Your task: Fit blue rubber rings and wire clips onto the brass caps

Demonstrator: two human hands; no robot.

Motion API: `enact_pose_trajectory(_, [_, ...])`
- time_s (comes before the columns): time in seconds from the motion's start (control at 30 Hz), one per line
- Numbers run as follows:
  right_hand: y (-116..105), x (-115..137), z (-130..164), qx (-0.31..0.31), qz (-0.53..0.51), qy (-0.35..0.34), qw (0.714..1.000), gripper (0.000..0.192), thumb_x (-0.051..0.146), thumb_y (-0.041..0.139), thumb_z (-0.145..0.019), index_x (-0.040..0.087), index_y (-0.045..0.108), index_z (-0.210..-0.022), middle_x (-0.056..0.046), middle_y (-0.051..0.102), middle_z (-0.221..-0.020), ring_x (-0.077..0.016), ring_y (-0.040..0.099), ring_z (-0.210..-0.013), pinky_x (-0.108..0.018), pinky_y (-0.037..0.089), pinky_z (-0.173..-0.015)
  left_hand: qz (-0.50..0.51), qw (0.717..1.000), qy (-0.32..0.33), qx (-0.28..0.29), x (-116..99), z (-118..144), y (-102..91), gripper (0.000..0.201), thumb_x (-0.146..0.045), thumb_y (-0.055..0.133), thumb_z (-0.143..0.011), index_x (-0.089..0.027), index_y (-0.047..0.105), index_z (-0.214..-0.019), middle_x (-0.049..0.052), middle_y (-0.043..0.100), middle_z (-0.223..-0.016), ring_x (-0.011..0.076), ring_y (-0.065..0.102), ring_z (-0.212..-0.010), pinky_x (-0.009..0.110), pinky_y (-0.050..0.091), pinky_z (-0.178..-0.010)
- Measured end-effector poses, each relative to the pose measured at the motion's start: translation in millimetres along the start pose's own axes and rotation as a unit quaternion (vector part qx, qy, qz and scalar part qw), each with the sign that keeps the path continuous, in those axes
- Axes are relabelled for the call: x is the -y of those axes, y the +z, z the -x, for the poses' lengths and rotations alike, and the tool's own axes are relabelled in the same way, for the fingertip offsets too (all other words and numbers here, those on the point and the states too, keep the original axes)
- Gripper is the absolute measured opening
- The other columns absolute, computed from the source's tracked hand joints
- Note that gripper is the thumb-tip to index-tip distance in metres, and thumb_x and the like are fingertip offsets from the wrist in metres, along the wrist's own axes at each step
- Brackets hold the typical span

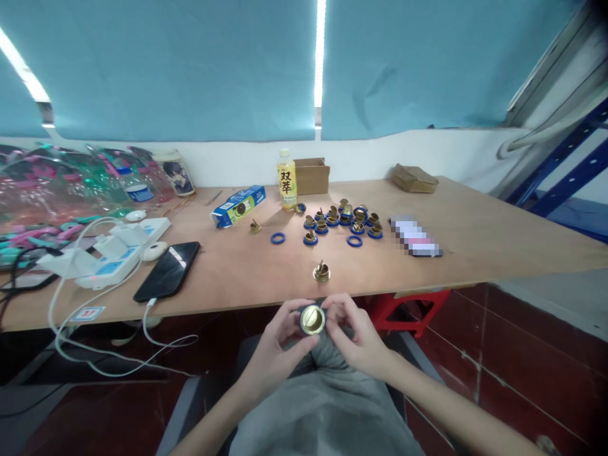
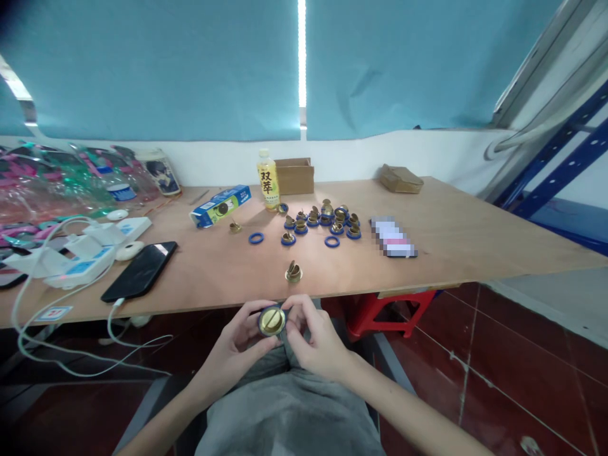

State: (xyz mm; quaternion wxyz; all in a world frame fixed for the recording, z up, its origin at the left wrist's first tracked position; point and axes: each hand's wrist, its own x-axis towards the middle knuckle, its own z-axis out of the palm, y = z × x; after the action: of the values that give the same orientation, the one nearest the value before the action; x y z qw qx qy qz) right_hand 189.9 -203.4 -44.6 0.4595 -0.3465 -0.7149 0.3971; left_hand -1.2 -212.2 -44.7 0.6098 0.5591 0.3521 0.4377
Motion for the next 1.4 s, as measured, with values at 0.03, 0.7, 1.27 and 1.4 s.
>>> enact_pose_trajectory(0.03, [-0.3,-0.9,0.3,-0.005,-0.004,0.003,1.000,0.023,0.012,0.050,-0.092,0.024,0.049,-0.112,0.007,0.049,-0.068,-0.0123,0.048,-0.059,-0.023,0.037,-0.056,-0.005,1.000,0.000,-0.003,-0.8,0.4,0.4,0.041,-0.018,0.073,-0.086,-0.024,0.054,-0.121,0.006,0.072,-0.110,0.0206,0.067,-0.103,0.031,0.051,-0.090])
enact_pose_trajectory(0.7, [-5.1,3.1,-3.1,0.000,0.035,-0.004,0.999,0.010,0.012,0.050,-0.089,0.020,0.056,-0.089,0.005,0.048,-0.065,-0.0111,0.046,-0.056,-0.022,0.035,-0.054,-0.032,0.999,0.007,-0.039,-5.9,0.5,2.4,0.034,-0.016,0.077,-0.080,-0.021,0.054,-0.105,0.003,0.067,-0.099,0.0172,0.066,-0.090,0.028,0.052,-0.080])
enact_pose_trajectory(1.27, [-5.5,1.4,-4.9,0.014,0.070,0.004,0.997,0.011,0.013,0.048,-0.089,0.020,0.056,-0.086,0.005,0.046,-0.064,-0.0113,0.046,-0.056,-0.022,0.035,-0.054,-0.107,0.992,0.031,-0.064,-12.9,-4.3,-16.0,0.030,-0.025,0.076,-0.081,-0.021,0.063,-0.108,0.003,0.070,-0.098,0.0196,0.067,-0.091,0.027,0.053,-0.079])
enact_pose_trajectory(1.4, [-19.4,3.9,-9.7,-0.004,0.111,-0.013,0.994,0.011,0.013,0.048,-0.090,0.021,0.055,-0.088,0.004,0.050,-0.065,-0.0118,0.049,-0.056,-0.023,0.037,-0.054,-0.188,0.977,0.031,-0.099,-13.9,-18.1,-33.3,0.030,-0.035,0.068,-0.088,-0.021,0.063,-0.113,0.000,0.067,-0.084,0.0174,0.063,-0.073,0.026,0.051,-0.066])
